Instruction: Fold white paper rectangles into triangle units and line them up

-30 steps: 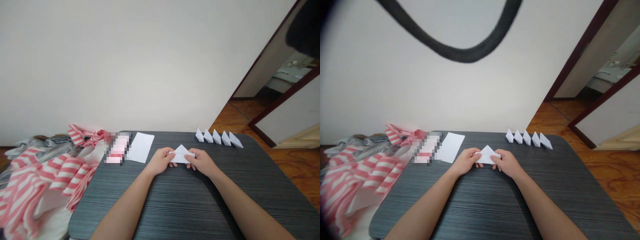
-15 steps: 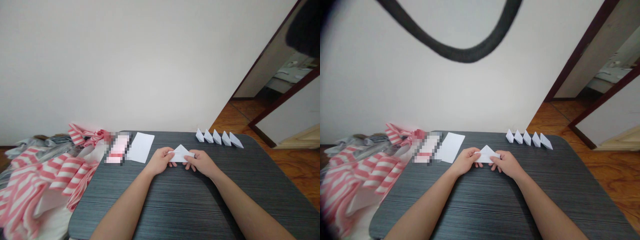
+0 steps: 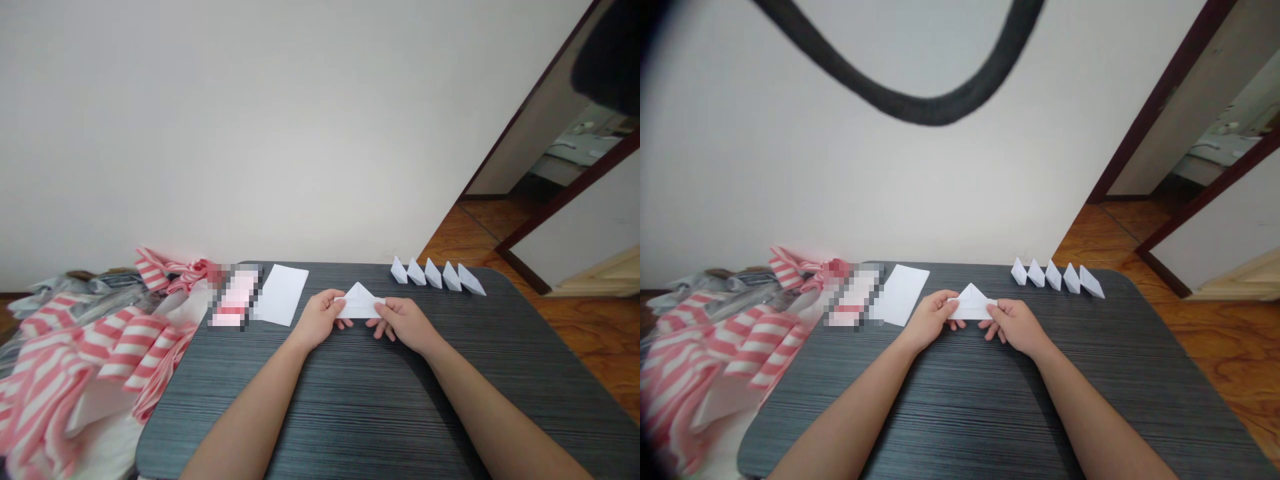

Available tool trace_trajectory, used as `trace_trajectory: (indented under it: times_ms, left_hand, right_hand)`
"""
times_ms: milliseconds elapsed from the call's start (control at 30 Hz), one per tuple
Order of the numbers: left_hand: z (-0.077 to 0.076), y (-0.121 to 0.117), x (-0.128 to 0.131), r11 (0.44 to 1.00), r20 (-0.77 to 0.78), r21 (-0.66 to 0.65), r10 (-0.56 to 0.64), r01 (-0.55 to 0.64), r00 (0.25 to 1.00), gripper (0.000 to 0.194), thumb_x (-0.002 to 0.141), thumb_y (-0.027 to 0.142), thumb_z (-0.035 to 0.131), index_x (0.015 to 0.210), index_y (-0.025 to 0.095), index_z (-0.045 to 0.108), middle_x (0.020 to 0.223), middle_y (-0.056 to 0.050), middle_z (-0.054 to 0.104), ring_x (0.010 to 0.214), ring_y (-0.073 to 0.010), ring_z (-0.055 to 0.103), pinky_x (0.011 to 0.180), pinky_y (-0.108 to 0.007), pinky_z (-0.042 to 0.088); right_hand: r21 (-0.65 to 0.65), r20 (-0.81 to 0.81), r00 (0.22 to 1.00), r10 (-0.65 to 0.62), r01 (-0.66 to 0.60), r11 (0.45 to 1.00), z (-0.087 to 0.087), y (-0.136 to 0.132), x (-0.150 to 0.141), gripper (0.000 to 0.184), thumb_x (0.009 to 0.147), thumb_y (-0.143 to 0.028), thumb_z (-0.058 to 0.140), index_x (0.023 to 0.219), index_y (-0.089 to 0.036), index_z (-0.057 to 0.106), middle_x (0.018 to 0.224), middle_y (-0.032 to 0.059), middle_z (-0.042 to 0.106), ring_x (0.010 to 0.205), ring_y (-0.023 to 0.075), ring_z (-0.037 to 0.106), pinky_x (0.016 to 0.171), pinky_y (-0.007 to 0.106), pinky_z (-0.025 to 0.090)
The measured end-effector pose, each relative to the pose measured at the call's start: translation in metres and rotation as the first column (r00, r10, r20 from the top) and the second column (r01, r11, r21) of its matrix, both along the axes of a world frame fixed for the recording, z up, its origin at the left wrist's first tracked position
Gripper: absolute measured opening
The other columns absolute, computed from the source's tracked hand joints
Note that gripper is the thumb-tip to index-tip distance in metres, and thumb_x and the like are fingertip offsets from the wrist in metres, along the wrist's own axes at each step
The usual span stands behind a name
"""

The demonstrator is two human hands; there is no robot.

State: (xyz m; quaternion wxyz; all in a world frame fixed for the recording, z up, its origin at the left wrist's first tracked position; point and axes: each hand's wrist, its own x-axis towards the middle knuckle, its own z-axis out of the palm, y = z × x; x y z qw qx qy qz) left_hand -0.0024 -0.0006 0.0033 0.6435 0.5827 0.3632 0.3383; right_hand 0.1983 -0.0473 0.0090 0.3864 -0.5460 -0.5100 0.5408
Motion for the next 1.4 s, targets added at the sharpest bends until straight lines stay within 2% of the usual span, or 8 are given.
trace_trajectory:
  times_ms: [267,433,567,767,933,1100,1267,1400]
  left_hand:
    - [-0.002,0.002,-0.001,0.995,0.039,-0.023,0.102,-0.101,0.994,0.032,0.084,0.036,0.045,0.106,0.012,0.047,0.058,-0.002,0.061,0.05,-0.0113,0.057,0.047,-0.02,0.042]
    - [0.0,-0.001,0.0,0.998,0.0,0.033,0.059,-0.059,0.998,0.032,0.087,0.036,0.041,0.11,0.014,0.044,0.056,0.001,0.056,0.048,-0.0101,0.054,0.047,-0.02,0.041]
    - [0.003,-0.005,0.001,0.997,-0.055,0.073,-0.001,0.005,0.999,0.032,0.086,0.035,0.042,0.111,0.015,0.045,0.058,0.002,0.055,0.048,-0.0092,0.052,0.048,-0.02,0.041]
    - [0.007,-0.009,0.003,0.992,-0.074,0.124,0.004,0.005,0.997,0.031,0.081,0.03,0.051,0.11,0.018,0.047,0.08,-0.002,0.058,0.054,-0.0079,0.053,0.051,-0.02,0.042]
    - [0.012,-0.01,0.002,0.983,-0.145,0.175,-0.023,0.048,0.989,0.028,0.08,0.035,0.053,0.101,0.016,0.057,0.079,-0.004,0.06,0.059,-0.0102,0.054,0.054,-0.022,0.043]
    - [0.015,-0.007,-0.001,0.992,-0.035,0.088,-0.093,0.096,0.995,0.047,0.088,0.047,0.031,0.09,0.01,0.06,0.069,-0.005,0.059,0.058,-0.0116,0.054,0.054,-0.023,0.044]
    - [0.011,-0.007,-0.002,0.984,-0.093,0.141,-0.098,0.11,0.991,0.031,0.081,0.042,0.052,0.081,0.012,0.058,0.067,-0.002,0.057,0.055,-0.0093,0.052,0.052,-0.02,0.041]
    - [0.005,-0.005,0.0,0.996,-0.039,0.086,-0.034,0.037,0.999,0.026,0.083,0.04,0.048,0.087,0.014,0.05,0.062,-0.001,0.06,0.052,-0.0106,0.055,0.048,-0.02,0.041]
  right_hand:
    - [0.089,-0.08,0.997,-0.013,0.02,0.996,-0.002,0.0,0.002,0.042,0.088,-0.048,0.036,0.09,-0.013,0.059,0.065,0.0073,0.066,0.043,0.0117,0.054,0.035,0.021,0.034]
    - [0.339,-0.014,0.999,-0.039,0.041,0.94,0.003,-0.001,0.0,0.04,0.084,-0.031,0.049,0.124,-0.025,0.045,0.127,0.01,0.05,0.079,0.0155,0.061,0.059,0.027,0.05]
    - [0.478,0.087,0.996,0.034,-0.072,0.875,0.006,-0.002,-0.002,0.023,0.082,-0.024,0.053,0.104,-0.026,0.061,0.14,0.0055,0.033,0.114,0.0223,0.047,0.085,0.036,0.045]
    - [0.516,0.199,0.979,-0.036,-0.073,0.854,0.008,-0.002,-0.001,0.011,0.083,-0.026,0.053,0.085,-0.023,0.063,0.126,0.0063,0.049,0.119,0.0241,0.042,0.099,0.042,0.033]
    - [0.409,0.224,0.974,-0.018,-0.078,0.909,0.003,-0.002,-0.002,0.018,0.086,-0.029,0.049,0.094,-0.022,0.063,0.094,0.0052,0.064,0.089,0.0204,0.058,0.083,0.035,0.044]
    - [0.345,0.242,0.969,0.04,-0.124,0.93,-0.002,-0.001,-0.003,0.028,0.083,-0.03,0.053,0.108,-0.022,0.062,0.103,0.0058,0.063,0.088,0.0205,0.059,0.077,0.032,0.046]
    - [0.257,0.224,0.972,0.069,-0.127,0.958,-0.004,-0.002,-0.006,0.037,0.079,-0.029,0.057,0.115,-0.021,0.056,0.088,0.004,0.065,0.071,0.0168,0.06,0.061,0.027,0.046]
    - [0.24,0.041,0.997,0.065,-0.073,0.968,-0.004,-0.003,-0.008,0.038,0.08,-0.029,0.056,0.116,-0.019,0.046,0.086,0.0035,0.065,0.068,0.0145,0.06,0.056,0.023,0.045]
